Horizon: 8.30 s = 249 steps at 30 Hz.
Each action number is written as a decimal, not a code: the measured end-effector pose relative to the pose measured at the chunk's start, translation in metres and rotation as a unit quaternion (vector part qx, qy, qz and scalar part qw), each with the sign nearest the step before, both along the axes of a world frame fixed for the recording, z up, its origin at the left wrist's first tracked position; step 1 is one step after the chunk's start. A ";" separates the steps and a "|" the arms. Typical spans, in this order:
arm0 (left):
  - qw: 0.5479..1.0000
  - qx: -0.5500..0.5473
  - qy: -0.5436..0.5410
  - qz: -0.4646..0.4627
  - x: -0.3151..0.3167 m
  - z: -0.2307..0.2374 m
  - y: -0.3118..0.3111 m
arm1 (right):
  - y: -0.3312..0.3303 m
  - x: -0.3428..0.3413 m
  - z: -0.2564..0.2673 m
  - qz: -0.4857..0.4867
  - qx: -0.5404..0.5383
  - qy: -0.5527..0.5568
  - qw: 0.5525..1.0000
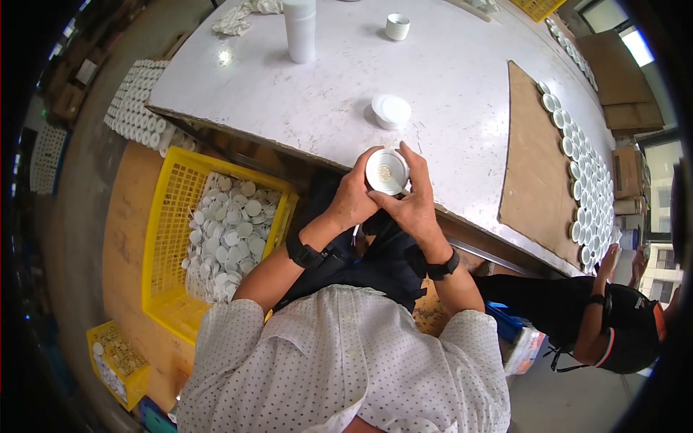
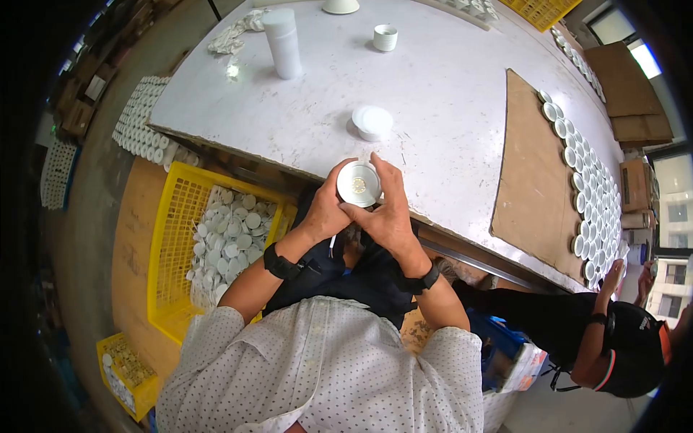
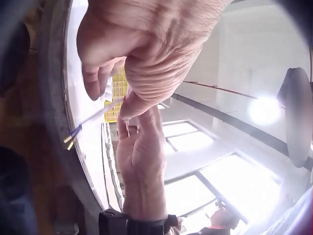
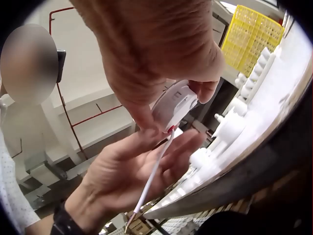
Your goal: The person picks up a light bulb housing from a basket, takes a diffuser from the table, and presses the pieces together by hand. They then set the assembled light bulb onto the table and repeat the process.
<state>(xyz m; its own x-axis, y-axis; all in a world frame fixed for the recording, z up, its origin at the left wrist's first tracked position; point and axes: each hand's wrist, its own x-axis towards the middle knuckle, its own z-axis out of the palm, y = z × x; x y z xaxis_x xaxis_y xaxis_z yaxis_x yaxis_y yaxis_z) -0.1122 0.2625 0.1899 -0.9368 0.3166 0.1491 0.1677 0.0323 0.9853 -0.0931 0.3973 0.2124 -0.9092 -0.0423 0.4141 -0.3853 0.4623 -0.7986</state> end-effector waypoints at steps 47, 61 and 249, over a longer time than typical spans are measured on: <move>0.993 0.042 -0.107 0.023 0.015 -0.016 -0.034 | 0.044 -0.053 -0.026 -0.119 -0.462 -0.235 0.847; 0.985 0.133 -0.101 -0.046 0.011 -0.016 -0.021 | 0.004 0.000 -0.038 -0.038 -0.331 -0.320 0.887; 0.999 -0.023 -0.035 0.017 0.021 -0.023 -0.033 | -0.016 0.012 -0.049 -0.007 -0.361 -0.343 0.867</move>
